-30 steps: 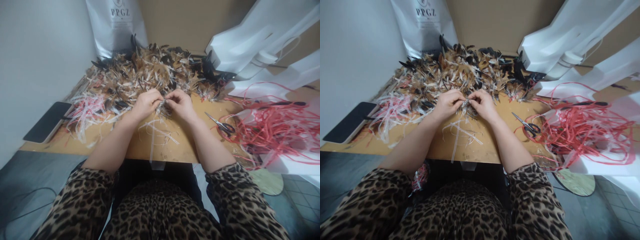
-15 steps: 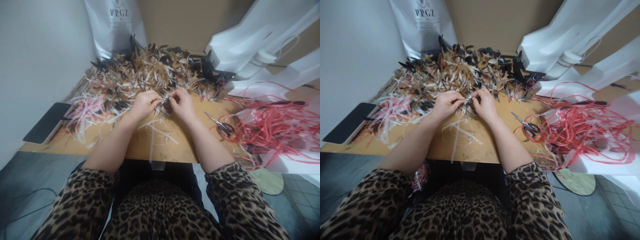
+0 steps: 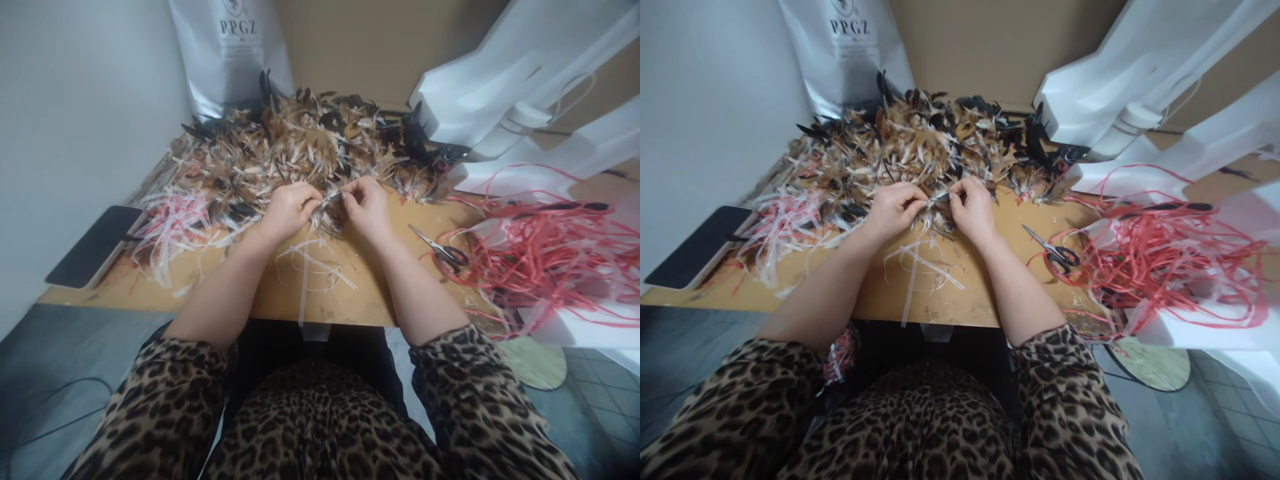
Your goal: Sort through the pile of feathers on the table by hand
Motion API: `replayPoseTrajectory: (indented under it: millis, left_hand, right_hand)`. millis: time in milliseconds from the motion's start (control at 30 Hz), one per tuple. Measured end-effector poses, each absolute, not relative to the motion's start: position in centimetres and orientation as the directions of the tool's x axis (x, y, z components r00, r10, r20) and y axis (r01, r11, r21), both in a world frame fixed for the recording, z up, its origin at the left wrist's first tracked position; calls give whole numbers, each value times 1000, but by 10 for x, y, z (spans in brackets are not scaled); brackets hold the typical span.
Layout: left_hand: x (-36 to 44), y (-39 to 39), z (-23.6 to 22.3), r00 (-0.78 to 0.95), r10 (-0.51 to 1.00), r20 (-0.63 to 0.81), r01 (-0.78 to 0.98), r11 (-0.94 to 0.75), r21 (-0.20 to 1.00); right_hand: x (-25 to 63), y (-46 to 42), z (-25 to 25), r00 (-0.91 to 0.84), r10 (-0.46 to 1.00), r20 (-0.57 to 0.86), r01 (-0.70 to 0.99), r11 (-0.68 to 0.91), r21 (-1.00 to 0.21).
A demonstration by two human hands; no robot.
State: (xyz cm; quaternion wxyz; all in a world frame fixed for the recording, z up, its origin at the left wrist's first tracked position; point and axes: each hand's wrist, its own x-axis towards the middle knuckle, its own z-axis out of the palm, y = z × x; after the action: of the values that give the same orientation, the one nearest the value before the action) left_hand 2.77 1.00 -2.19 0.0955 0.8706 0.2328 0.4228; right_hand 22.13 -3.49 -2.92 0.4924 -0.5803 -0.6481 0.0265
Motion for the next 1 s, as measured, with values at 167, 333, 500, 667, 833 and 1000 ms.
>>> replayPoseTrajectory:
  millis: [167,333,500,667,833,1000]
  left_hand:
    - [27,7,-20,550,534,642,361,-845,394]
    - [28,6,-20,547,542,638,350,-841,413]
    - [28,7,-20,548,530,647,324,-848,420]
    - [32,3,-19,504,600,621,283,-794,537]
    - [43,-4,-17,435,849,301,6,-337,942]
    - [46,-7,-11,442,882,161,-208,-74,975]
  right_hand:
    - [221,-32,-32,232,804,548,640,298,-708]
    - [219,-30,-35,308,850,427,478,250,-842]
    - [214,-33,-30,297,912,284,228,221,-948]
    - [209,-37,-23,277,938,208,81,192,-978]
    - [202,-39,-21,307,907,289,6,302,-953]
    - [195,-44,-18,318,849,422,67,423,-903]
